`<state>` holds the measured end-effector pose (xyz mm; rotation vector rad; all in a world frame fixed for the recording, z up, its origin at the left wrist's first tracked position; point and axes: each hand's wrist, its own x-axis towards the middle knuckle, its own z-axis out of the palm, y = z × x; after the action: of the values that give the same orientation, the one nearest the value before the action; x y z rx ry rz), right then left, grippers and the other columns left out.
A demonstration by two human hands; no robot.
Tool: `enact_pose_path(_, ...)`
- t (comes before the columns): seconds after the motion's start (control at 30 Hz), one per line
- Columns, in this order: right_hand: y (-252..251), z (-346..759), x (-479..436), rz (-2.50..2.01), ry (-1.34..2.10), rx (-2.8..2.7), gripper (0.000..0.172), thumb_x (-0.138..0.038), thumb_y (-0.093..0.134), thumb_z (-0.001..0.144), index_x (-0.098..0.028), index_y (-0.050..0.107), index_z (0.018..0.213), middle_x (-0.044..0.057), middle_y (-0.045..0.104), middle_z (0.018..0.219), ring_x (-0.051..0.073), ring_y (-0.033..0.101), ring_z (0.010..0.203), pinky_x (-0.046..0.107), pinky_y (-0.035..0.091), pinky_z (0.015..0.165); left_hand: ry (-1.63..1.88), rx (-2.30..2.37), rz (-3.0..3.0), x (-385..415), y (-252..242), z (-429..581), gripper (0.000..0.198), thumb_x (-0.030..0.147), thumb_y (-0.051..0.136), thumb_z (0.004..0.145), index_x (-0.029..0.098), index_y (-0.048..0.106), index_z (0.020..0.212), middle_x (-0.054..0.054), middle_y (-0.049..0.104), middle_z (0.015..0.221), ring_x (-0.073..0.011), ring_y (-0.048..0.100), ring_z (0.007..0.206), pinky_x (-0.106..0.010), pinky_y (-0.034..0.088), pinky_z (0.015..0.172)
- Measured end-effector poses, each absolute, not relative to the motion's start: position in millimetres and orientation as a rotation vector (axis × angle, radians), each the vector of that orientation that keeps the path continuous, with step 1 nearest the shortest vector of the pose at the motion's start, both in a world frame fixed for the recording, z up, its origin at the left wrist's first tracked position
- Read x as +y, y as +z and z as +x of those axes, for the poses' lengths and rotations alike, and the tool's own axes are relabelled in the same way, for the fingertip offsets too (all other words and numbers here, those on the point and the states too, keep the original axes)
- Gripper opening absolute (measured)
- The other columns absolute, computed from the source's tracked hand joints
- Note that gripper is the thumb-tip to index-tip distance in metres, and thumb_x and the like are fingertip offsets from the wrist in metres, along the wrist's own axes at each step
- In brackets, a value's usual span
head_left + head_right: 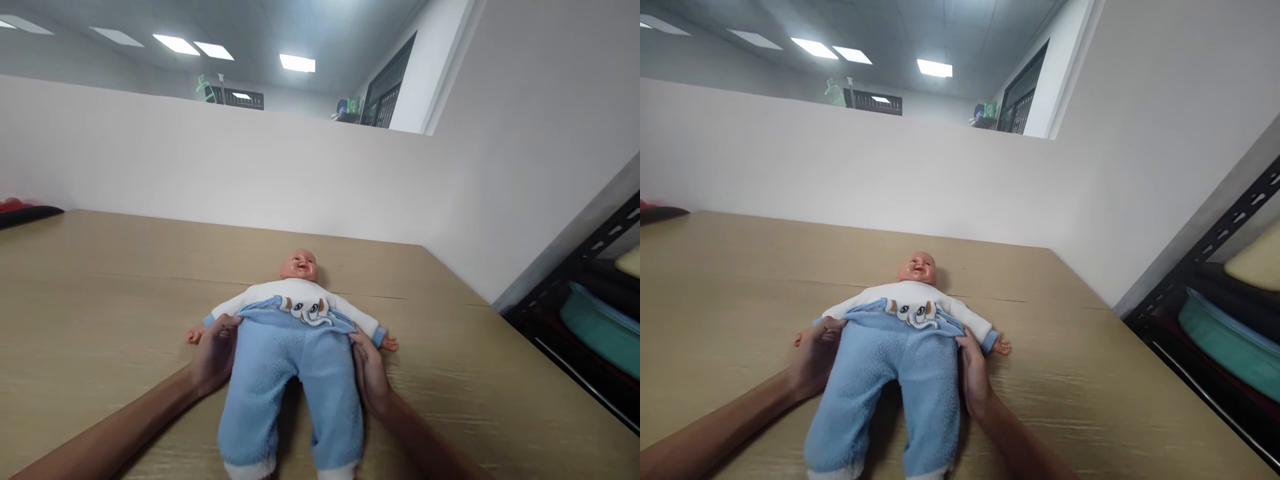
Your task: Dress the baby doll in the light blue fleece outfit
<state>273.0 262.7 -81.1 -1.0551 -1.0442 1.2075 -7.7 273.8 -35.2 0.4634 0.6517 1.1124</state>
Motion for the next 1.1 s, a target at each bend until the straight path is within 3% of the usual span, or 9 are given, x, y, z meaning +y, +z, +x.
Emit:
enact_pose_path(0.13,-74,273,260,-1.039,1.246,-1.052,0.045,-0.052,0.067,0.076,-0.025,0.073,0.111,0.007,0.075,0.122,0.034,0.06,0.127,0.049,0.044,0.118,1.153,0.704,0.83,282,-38,-13,0.029,0.044,0.07,0.086,0.025,0.069,0.107,-0.004,0.075,0.101,-0.0287,0.068,0.101,-0.039,0.053,0.091)
enact_pose_path(0.33,-40,264,271,-1.112,1.0,-1.476,0.036,-0.057,0.07,0.09,-0.023,0.072,0.101,0.004,0.069,0.101,0.025,0.063,0.101,0.039,0.049,0.098,1.175,0.944,1.348,292,-39,-22,0.034,0.054,0.075,0.09,0.021,0.066,0.092,0.002,0.059,0.086,-0.0161,0.053,0.083,-0.025,0.043,0.075)
enact_pose_path(0.53,-25,250,313,-1.073,0.879,-1.483,0.047,-0.066,0.067,0.089,-0.022,0.068,0.104,0.004,0.071,0.098,0.024,0.065,0.097,0.034,0.051,0.09,1.382,0.97,1.269,297,-40,-23,0.036,0.06,0.064,0.096,0.027,0.055,0.105,0.007,0.052,0.075,-0.0134,0.046,0.068,-0.024,0.038,0.064)
enact_pose_path(0.67,-34,248,325,-1.148,0.866,-1.463,0.052,-0.069,0.068,0.086,-0.021,0.071,0.106,0.008,0.076,0.11,0.03,0.066,0.108,0.042,0.049,0.104,1.172,1.047,1.539,294,-38,-31,0.036,0.057,0.066,0.094,0.024,0.062,0.106,0.0,0.062,0.094,-0.0191,0.056,0.089,-0.029,0.044,0.081)
enact_pose_path(0.8,-37,254,316,-1.205,0.846,-1.591,0.05,-0.067,0.067,0.088,-0.023,0.075,0.112,0.009,0.076,0.121,0.034,0.065,0.119,0.05,0.044,0.115,1.063,1.07,1.832,291,-38,-37,0.033,0.048,0.072,0.093,0.023,0.063,0.113,-0.005,0.062,0.115,-0.0253,0.057,0.114,-0.036,0.042,0.104)
enact_pose_path(0.97,-26,253,307,-1.31,0.849,-1.674,0.063,-0.061,0.09,0.067,-0.025,0.078,0.117,0.011,0.071,0.138,0.041,0.053,0.141,0.06,0.032,0.126,1.039,0.958,1.958,292,-38,-36,0.024,0.045,0.067,0.096,0.024,0.066,0.108,-0.009,0.062,0.125,-0.0272,0.055,0.126,-0.039,0.036,0.116)
enact_pose_path(1.1,-19,245,316,-1.139,1.012,-1.72,0.058,-0.061,0.079,0.082,-0.027,0.073,0.128,0.007,0.073,0.136,0.034,0.06,0.134,0.053,0.04,0.122,0.987,1.079,1.773,290,-36,-33,0.038,0.052,0.067,0.094,0.026,0.067,0.122,-0.01,0.061,0.141,-0.0321,0.049,0.138,-0.044,0.029,0.124)
